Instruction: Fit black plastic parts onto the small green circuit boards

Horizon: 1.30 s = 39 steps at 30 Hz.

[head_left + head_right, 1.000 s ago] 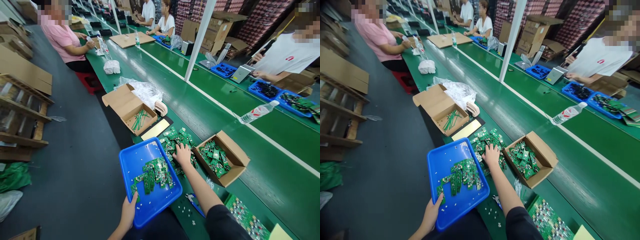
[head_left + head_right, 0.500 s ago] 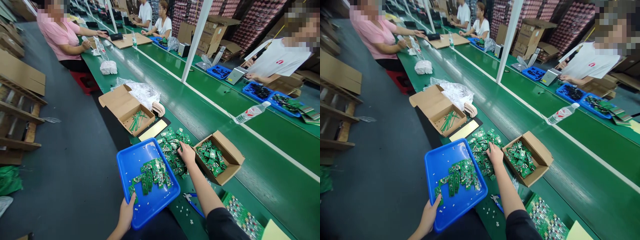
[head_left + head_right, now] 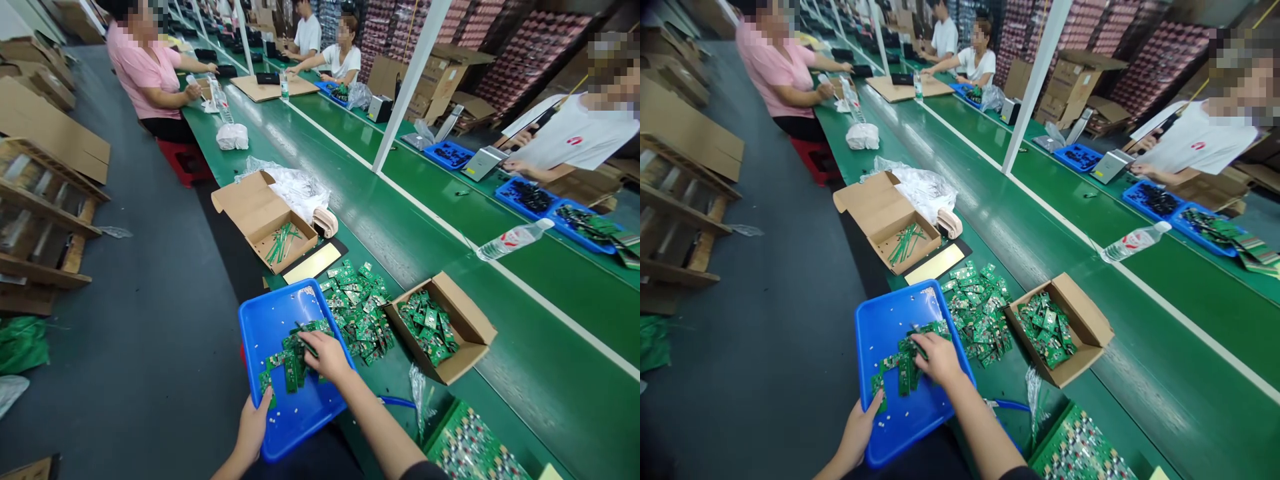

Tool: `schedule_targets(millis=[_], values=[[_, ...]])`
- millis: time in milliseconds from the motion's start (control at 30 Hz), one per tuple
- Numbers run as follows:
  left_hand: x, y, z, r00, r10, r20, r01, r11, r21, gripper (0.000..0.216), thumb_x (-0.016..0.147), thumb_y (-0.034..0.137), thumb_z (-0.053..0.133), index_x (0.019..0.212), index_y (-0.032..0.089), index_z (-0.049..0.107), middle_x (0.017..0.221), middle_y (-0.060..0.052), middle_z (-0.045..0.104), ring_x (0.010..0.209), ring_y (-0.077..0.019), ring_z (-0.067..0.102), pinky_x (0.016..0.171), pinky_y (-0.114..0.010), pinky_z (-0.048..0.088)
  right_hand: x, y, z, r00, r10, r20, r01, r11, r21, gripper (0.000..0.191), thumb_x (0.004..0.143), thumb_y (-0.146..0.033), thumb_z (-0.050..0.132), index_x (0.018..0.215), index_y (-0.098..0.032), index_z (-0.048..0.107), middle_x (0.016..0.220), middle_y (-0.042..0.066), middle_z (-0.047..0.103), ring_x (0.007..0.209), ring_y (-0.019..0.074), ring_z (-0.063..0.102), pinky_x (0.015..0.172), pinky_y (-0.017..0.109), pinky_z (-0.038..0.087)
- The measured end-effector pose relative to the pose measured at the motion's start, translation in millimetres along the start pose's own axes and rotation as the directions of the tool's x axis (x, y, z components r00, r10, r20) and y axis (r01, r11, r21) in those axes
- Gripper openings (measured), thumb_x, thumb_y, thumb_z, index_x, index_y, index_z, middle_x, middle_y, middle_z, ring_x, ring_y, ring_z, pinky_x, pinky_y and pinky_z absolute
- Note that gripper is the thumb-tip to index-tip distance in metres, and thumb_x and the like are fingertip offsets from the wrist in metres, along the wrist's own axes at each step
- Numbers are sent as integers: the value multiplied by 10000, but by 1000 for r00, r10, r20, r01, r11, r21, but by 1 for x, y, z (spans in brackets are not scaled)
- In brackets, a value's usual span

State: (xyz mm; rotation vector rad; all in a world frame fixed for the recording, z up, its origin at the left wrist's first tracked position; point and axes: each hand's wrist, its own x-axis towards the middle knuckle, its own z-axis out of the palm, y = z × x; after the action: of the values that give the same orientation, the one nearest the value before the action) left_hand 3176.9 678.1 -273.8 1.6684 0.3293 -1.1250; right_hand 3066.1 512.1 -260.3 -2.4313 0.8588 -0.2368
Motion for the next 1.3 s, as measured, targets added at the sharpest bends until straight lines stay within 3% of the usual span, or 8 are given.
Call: schedule_targets(millis=[200, 300, 433, 533, 667, 867, 1100, 1300], values=[[0, 3, 3, 1000, -15, -7, 15, 1000, 5, 194, 803, 156, 585, 996, 145, 585, 709, -49, 720, 717, -227, 700, 704, -342, 564, -2, -22, 11, 983, -102, 156, 109, 994, -33, 445, 747, -329, 603, 1188, -282, 573, 1220, 77, 553, 1055, 232, 555, 867, 345, 475], [-1, 5, 3, 1000, -26, -1, 26, 1000, 3, 197, 808, 153, 577, 1005, 140, 581, 701, -53, 718, 723, -230, 699, 683, -336, 568, -13, -15, 3, 978, -123, 170, 133, 990, -52, 516, 707, -447, 647, 1205, -365, 540, 1366, 13, 428, 1180, 215, 470, 967, 327, 407], [-2, 4, 3, 999, -36, 5, 36, 999, -9, 205, 807, 157, 584, 1011, 151, 578, 719, -47, 723, 710, -222, 700, 686, -330, 566, -35, 22, -16, 989, 145, 15, -140, 972, -187, 502, 840, -342, 485, 1331, -264, 416, 1431, 88, 314, 1304, 246, 315, 1028, 388, 335], [-1, 2, 2, 999, -36, 1, 36, 999, -19, 193, 798, 160, 597, 990, 144, 587, 740, -53, 726, 714, -219, 700, 695, -323, 563, -53, 62, -27, 923, 366, -121, -385, 879, -280, 627, 801, -275, 518, 1383, -146, 322, 1432, 210, 241, 1335, 385, 182, 1005, 542, 288], [1, 1, -1, 1000, -30, -8, 30, 999, -30, 194, 782, 167, 621, 972, 141, 598, 751, -60, 727, 720, -221, 700, 697, -329, 563, -64, 97, -22, 879, 453, -151, -477, 813, -335, 778, 709, -378, 639, 1391, -230, 295, 1446, 197, 199, 1324, 441, 150, 941, 589, 306], [1, 6, -3, 999, -38, -16, 38, 999, -28, 207, 775, 164, 631, 975, 130, 590, 708, -63, 720, 678, -221, 699, 666, -339, 567, -59, 113, -14, 891, 428, -152, -454, 824, -340, 790, 663, -461, 666, 1365, -305, 338, 1384, 165, 311, 1250, 425, 298, 894, 558, 356], [-1, 11, 0, 998, -67, -17, 66, 998, -19, 186, 809, 151, 583, 995, 134, 577, 676, -51, 715, 648, -216, 698, 659, -343, 569, -72, 133, -28, 915, 357, -188, -395, 886, -243, 464, 810, -285, 491, 1271, -231, 483, 1208, 97, 503, 1055, 242, 517, 910, 356, 432], [1, 13, 1, 997, -72, -23, 72, 997, -6, 284, 818, 154, 570, 1100, 130, 545, 677, -53, 715, 630, -213, 697, 672, -341, 570, -81, 138, -34, 874, 389, -292, -438, 890, -128, 497, 691, -39, 407, 1102, -241, 602, 1185, 65, 517, 1044, 214, 551, 845, 293, 480]])
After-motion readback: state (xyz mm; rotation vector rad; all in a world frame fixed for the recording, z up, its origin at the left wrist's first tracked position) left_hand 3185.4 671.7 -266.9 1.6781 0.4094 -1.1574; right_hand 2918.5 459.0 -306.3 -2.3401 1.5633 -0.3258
